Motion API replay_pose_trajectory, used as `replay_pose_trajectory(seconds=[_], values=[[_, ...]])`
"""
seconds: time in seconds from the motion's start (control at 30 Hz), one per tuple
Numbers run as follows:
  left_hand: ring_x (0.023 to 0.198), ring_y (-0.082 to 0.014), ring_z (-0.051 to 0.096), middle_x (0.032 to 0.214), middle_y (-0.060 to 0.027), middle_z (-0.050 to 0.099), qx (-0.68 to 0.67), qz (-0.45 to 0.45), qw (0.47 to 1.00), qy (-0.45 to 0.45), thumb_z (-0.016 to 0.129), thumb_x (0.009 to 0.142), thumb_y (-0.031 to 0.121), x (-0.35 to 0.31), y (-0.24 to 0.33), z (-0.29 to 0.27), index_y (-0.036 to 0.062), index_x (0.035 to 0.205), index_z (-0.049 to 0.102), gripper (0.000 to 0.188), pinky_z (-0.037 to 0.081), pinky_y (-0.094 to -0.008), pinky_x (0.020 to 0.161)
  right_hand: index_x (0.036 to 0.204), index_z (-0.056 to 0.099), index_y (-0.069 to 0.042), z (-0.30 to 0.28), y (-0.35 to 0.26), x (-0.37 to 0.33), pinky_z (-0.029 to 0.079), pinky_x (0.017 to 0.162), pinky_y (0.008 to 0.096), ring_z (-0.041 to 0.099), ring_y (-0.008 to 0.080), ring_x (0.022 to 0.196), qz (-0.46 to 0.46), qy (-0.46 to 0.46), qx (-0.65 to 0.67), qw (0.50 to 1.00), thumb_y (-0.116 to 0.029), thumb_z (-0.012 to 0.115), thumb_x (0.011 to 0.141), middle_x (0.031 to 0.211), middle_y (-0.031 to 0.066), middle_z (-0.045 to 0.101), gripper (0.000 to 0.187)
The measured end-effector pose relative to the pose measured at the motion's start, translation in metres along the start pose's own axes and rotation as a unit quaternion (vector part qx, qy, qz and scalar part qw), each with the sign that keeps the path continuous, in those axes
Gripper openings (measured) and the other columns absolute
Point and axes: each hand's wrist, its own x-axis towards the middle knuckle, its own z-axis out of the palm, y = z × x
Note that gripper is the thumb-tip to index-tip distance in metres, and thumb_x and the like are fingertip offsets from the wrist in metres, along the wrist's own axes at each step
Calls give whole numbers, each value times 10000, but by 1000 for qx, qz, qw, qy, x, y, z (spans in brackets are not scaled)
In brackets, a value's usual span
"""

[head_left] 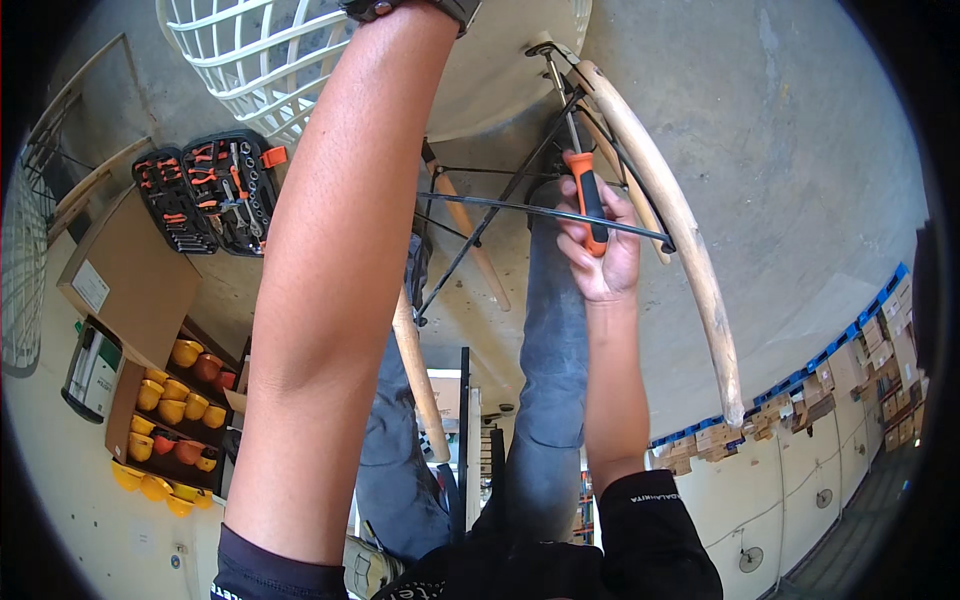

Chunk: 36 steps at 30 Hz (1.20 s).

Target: Assembling or disassembling the wooden legs and supporting structures of a white grid chair using hand tools.

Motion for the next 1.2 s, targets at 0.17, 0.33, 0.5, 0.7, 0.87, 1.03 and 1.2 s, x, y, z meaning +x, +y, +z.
replay_pose_trajectory(seconds=[0.17,0.33,0.5,0.7,0.87,1.03,1.2], values=[[1062,-273,547,1069,-73,668,5,-4,1000,3,888,620,591,-2,4,2,53,1063,729,715,550,-379,889,1282,565,52,-11,-19,8,301,338,191,383,43,415,121,-75,-57,988,-324,496,1054,716,16,532,445],[1061,-269,547,1059,-73,671,1,-7,1000,-20,888,617,598,-1,7,-3,54,1069,727,726,550,-377,890,1206,663,28,-19,-7,11,373,441,305,473,95,462,-238,80,-648,719,-294,602,1029,585,-17,526,373],[1076,-276,547,1070,-75,672,13,-10,1000,-1,883,621,604,0,3,4,59,1070,730,723,544,-380,905,1272,629,7,-6,-11,2,418,464,261,493,110,474,-87,121,-419,896,-254,577,1033,760,53,615,357],[1107,-293,554,1103,-79,675,-12,-9,1000,-11,887,621,576,-3,2,-4,62,1074,731,703,538,-395,923,1349,534,1,-9,-21,10,240,282,168,396,26,407,116,-78,-36,990,-328,514,1050,844,94,616,444],[1117,-304,557,1110,-89,677,-18,-6,1000,4,890,617,557,-4,4,-4,60,1069,730,690,535,-399,924,1248,624,20,-10,-21,12,471,486,291,568,139,511,-145,57,-608,779,-273,605,1012,757,108,655,376],[1119,-307,556,1102,-90,674,-25,-6,1000,3,889,618,553,-5,0,-6,63,1058,731,677,530,-402,921,1249,636,36,-12,-12,16,539,728,347,673,214,729,-373,85,-796,469,-233,653,986,785,147,657,377],[1138,-305,550,1105,-93,658,-26,-3,1000,10,884,628,540,-6,3,-13,71,1069,719,664,519,-413,932,1287,568,42,-1,-6,1,385,443,207,440,63,502,5,68,-75,995,-336,545,1047,831,60,592,448]])
